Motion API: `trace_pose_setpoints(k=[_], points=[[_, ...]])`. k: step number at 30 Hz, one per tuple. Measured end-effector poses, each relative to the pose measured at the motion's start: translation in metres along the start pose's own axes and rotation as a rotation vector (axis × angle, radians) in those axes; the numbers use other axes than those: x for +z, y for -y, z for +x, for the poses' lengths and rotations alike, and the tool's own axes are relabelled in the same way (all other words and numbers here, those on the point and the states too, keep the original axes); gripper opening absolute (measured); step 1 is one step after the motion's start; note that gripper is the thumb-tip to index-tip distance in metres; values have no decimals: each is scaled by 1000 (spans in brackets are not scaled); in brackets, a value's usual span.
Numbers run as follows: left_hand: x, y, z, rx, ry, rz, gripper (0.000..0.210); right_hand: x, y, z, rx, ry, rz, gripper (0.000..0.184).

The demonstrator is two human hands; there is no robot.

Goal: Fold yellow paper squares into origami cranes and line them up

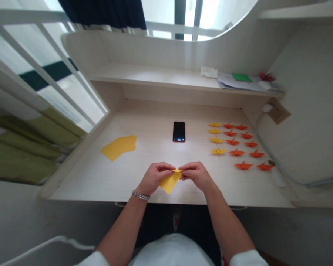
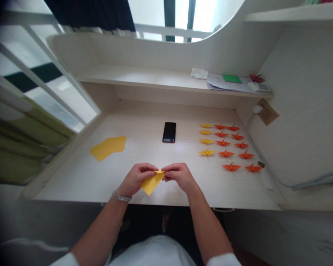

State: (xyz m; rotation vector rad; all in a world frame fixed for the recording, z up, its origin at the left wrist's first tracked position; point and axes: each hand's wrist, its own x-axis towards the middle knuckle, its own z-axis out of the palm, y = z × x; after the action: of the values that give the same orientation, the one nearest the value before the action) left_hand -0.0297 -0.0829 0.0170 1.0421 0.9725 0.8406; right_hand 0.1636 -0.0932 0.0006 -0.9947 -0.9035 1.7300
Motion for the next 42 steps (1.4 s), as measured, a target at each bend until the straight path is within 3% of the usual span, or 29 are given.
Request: trace_pose_setpoints(k=[7,12,18,26,36,42], points=[[-2,-12,0,75,2,223,14,-1,11,-2,11,64,-63,26],[0,-15,2,143,50,364,15,4,10,2,-17,7,-240,32],[0,-13,2,131,60,285,17,2,3,6,-21,16,-290,32],[-3,-12,1,150,23,359,14,2,8,4,-2,96,-320,34],[-7,-17,0,100,110,344,16,-4,6,8,71,108,-308,36],[-6,-15,0,128,91,409,16,-2,5,9,13,112,-351,34]])
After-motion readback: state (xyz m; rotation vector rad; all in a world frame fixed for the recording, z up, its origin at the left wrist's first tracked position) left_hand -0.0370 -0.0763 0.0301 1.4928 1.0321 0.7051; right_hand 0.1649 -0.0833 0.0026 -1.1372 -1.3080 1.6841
